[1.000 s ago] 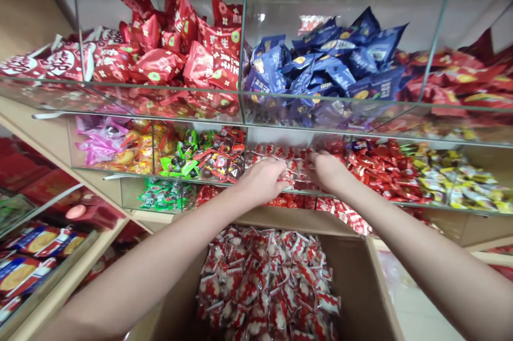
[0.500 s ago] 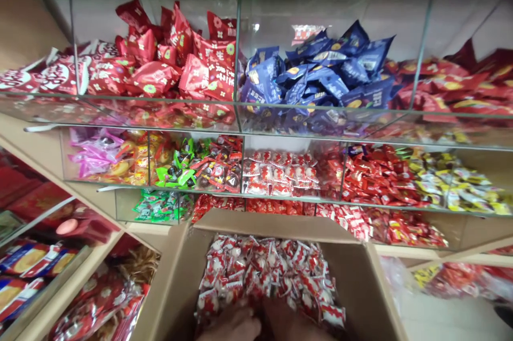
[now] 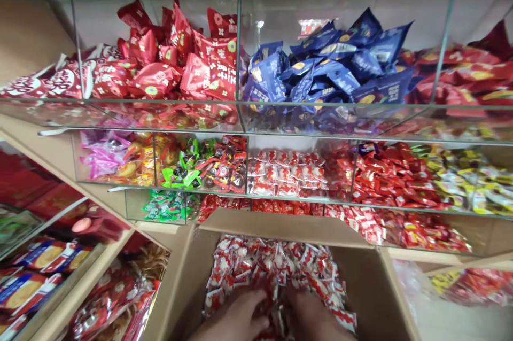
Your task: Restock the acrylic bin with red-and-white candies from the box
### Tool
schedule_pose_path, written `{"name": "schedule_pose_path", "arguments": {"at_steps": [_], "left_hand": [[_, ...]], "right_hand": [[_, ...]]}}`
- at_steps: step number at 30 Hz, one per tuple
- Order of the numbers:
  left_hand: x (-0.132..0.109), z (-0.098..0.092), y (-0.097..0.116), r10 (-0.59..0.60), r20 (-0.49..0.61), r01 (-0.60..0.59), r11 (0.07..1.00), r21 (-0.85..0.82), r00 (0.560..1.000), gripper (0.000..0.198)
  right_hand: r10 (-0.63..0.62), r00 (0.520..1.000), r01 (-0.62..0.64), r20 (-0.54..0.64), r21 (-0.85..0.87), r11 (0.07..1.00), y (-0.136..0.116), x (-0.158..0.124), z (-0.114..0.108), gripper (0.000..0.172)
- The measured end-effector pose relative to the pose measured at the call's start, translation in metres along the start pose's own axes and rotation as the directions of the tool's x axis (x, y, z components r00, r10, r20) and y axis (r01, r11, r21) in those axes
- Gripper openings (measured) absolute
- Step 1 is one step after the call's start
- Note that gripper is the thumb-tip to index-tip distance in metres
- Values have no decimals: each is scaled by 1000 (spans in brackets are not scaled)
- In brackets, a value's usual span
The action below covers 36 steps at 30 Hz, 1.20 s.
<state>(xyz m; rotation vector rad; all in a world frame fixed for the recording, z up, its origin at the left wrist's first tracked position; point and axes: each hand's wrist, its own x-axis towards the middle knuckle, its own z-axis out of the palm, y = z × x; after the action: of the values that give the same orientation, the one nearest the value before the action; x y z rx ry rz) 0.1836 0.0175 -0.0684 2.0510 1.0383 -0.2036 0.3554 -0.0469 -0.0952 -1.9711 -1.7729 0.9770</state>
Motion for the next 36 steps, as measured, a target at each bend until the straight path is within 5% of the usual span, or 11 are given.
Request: {"name": "schedule_pose_path", "arguments": {"at_steps": [3, 8, 13, 19, 23, 31, 34, 36], "left_hand": [[-5, -21, 30, 59, -32, -66, 953, -296, 998, 40], [-4, -42, 74, 120, -168, -201, 745, -636, 978, 25], [-5, -47, 94, 53, -351, -308, 615, -726, 935, 21], [-7, -43, 97, -27, -337, -277, 507, -816, 941, 24], [-2, -38, 90, -40, -342, -316, 297, -901, 939, 20], [-1, -30, 80, -102, -338, -270, 407, -872, 936, 14], [-2, -35, 81, -103, -331, -245, 477, -844, 938, 16], [-2, -40, 83, -109, -332, -238, 497, -835, 937, 17]], "right_hand": [[-51, 993, 84, -108, 331, 940, -17, -14, -43, 10], [64, 972, 159, -226, 832, 531, -40, -32, -85, 21], [260, 922, 220, -287, 941, 256, -49, -33, -89, 22], [318, 880, 309, -352, 934, 178, -52, -29, -85, 25], [251, 915, 265, -315, 940, 213, -53, -32, -82, 23], [254, 895, 249, -366, 884, 396, -37, -33, -62, 22], [157, 854, 286, -496, 699, 655, -34, -38, -70, 20], [-86, 797, 361, -597, 356, 862, -36, -42, -84, 32]]}}
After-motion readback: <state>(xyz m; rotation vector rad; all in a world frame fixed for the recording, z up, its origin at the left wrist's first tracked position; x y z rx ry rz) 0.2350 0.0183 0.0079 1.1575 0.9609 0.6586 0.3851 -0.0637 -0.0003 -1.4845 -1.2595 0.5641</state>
